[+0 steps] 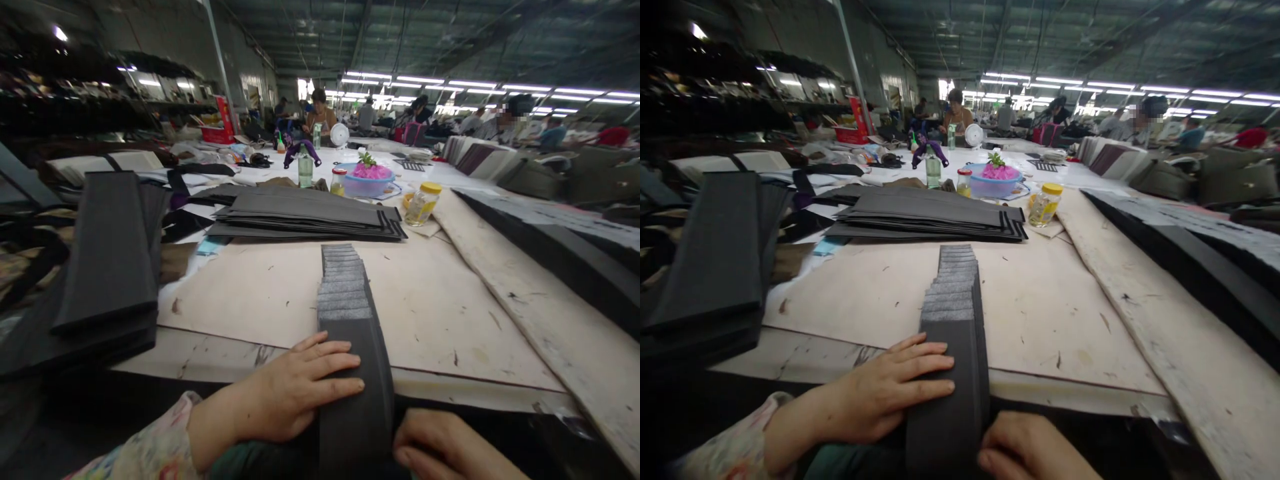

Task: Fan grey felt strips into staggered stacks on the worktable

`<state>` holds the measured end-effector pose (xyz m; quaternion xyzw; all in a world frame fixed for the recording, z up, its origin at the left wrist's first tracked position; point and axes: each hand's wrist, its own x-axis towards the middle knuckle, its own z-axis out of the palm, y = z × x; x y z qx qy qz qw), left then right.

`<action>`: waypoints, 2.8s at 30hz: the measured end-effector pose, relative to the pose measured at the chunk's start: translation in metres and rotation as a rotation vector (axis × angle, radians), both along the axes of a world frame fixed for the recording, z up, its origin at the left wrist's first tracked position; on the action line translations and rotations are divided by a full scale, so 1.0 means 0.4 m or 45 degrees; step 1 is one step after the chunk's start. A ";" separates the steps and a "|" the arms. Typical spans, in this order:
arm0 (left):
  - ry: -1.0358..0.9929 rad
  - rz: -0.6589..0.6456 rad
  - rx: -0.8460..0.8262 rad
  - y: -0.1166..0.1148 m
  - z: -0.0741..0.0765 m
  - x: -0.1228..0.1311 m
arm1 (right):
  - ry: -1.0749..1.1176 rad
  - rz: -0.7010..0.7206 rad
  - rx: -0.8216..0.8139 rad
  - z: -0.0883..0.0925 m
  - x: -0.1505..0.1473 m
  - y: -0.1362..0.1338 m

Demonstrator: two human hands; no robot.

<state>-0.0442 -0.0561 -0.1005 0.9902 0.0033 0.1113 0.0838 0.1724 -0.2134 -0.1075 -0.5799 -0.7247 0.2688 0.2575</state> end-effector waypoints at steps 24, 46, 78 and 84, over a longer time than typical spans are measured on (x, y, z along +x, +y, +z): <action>-0.182 0.634 -0.200 0.028 0.018 0.066 | -0.260 -0.148 0.769 -0.028 -0.114 0.146; 0.342 0.276 -0.490 0.084 0.118 0.198 | -0.261 -0.186 0.853 -0.026 -0.113 0.150; 0.237 0.246 -0.017 0.024 0.060 0.153 | -0.107 -0.244 0.897 -0.027 -0.095 0.157; 0.026 0.442 -0.295 0.041 0.044 0.104 | -0.087 -0.326 0.804 -0.026 -0.095 0.180</action>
